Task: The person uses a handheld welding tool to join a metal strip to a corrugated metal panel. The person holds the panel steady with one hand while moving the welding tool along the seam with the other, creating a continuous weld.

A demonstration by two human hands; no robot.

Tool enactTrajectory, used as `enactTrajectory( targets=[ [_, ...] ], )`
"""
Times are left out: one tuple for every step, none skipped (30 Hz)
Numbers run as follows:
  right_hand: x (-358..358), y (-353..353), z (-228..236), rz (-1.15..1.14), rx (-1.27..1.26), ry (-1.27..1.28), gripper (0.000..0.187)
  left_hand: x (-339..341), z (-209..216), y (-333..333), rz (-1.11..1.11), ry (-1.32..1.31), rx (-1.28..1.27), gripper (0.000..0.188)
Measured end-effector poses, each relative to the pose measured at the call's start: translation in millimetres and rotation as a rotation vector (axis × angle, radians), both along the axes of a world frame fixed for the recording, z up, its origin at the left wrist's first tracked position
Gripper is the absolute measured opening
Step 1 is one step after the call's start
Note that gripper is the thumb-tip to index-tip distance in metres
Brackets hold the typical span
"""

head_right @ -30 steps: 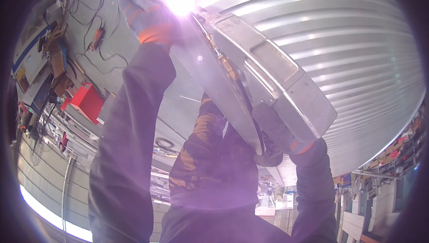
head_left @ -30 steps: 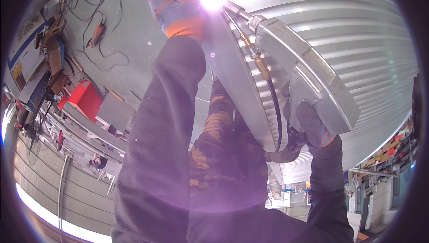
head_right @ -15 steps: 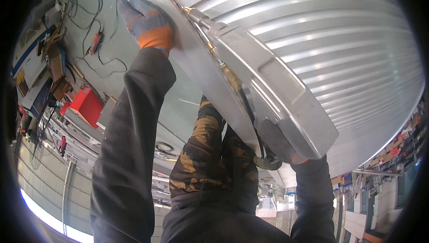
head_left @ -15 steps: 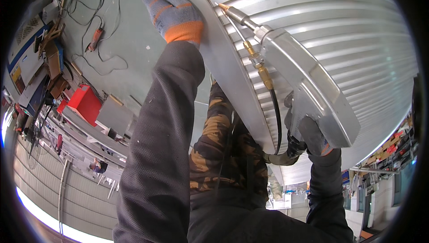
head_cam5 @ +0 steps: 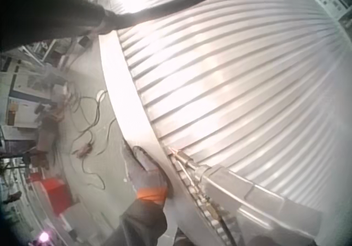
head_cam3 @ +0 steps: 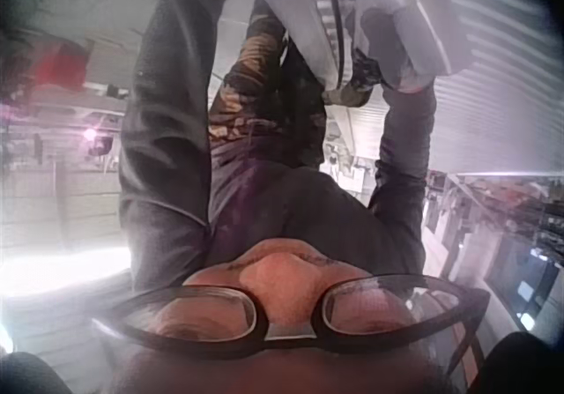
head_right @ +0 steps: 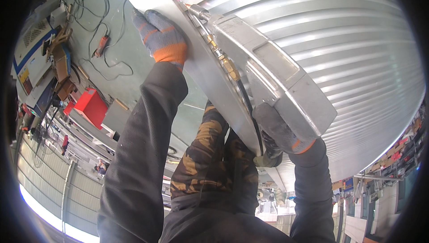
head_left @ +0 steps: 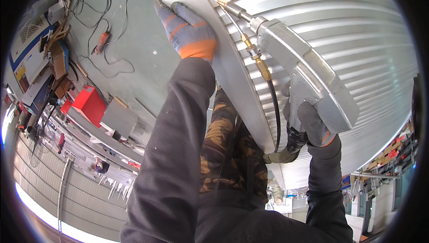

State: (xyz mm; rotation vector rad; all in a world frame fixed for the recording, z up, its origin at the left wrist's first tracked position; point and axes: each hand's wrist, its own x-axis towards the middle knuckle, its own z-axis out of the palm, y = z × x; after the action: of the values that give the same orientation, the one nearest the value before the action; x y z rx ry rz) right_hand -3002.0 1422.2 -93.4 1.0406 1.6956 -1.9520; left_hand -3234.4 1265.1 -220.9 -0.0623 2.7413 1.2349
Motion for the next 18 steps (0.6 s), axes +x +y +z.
enactTrajectory(
  targets=[
    [-4.7,-1.3,0.2,-0.002,0.018,0.018,0.052,-0.8,-2.1,-1.3,-0.01,0.01,-0.012,0.058],
    [-5.7,-2.0,-2.1,-0.077,-0.069,0.038,0.052,-2.3,-4.1,-2.5,-0.02,0.02,-0.024,0.059],
    [-5.2,-3.0,-3.9,-0.153,-0.155,0.057,0.051,-3.3,-5.9,-3.7,-0.03,0.03,-0.036,0.06],
    [0.9,-5.3,-9.8,-0.303,-0.342,0.078,0.051,-2.9,-5.8,-2.9,-0.024,0.014,-0.017,0.061],
    [3.9,-5.8,-11.8,-0.303,-0.338,0.089,0.051,-2.2,-5.4,-1.6,-0.018,-0.002,0.001,0.061],
    [5.9,-6.2,-13.7,-0.303,-0.335,0.1,0.051,-1.6,-5.3,-0.9,-0.013,-0.018,0.02,0.062],
    [5.3,-6.5,-13.4,-0.152,-0.141,0.1,0.05,-1.3,-5.8,-1.2,-0.016,-0.009,0.013,0.062],
    [5.8,-6.3,-13.6,-0.102,-0.074,0.093,0.048,-0.7,-6.9,-1.8,-0.02,0.0,0.006,0.062],
    [6.1,-6.0,-13.9,-0.051,-0.006,0.084,0.047,0.1,-8.2,-2.3,-0.024,0.009,-0.001,0.062],
    [6.3,-4.8,-14.7,-0.1,-0.065,0.071,0.045,0.3,-9.7,-2.8,-0.024,0.061,-0.031,0.06],
    [6.0,-4.8,-15.6,-0.104,-0.076,0.067,0.045,1.1,-11.6,-2.5,-0.025,0.114,-0.06,0.059],
    [5.7,-4.9,-16.3,-0.109,-0.087,0.063,0.045,1.5,-13.1,-2.9,-0.026,0.166,-0.09,0.058],
    [6.8,-5.6,-17.6,-0.071,-0.048,0.066,0.046,2.2,-13.2,-2.2,-0.026,0.157,-0.076,0.058],
    [8.3,-6.7,-18.7,-0.08,-0.052,0.068,0.048,2.9,-12.9,-1.7,-0.025,0.149,-0.063,0.058],
    [10.0,-7.5,-19.8,-0.088,-0.056,0.071,0.05,3.3,-12.8,-1.3,-0.025,0.141,-0.048,0.059],
    [12.3,-9.2,-20.2,-0.141,-0.105,0.073,0.05,3.5,-13.7,-2.0,-0.02,0.135,-0.043,0.059],
    [11.8,-9.4,-19.8,-0.166,-0.127,0.073,0.05,3.8,-15.0,-2.8,-0.015,0.129,-0.037,0.059],
    [11.5,-9.7,-19.4,-0.19,-0.15,0.073,0.051,4.0,-16.1,-3.5,-0.011,0.123,-0.03,0.059]
  ],
)
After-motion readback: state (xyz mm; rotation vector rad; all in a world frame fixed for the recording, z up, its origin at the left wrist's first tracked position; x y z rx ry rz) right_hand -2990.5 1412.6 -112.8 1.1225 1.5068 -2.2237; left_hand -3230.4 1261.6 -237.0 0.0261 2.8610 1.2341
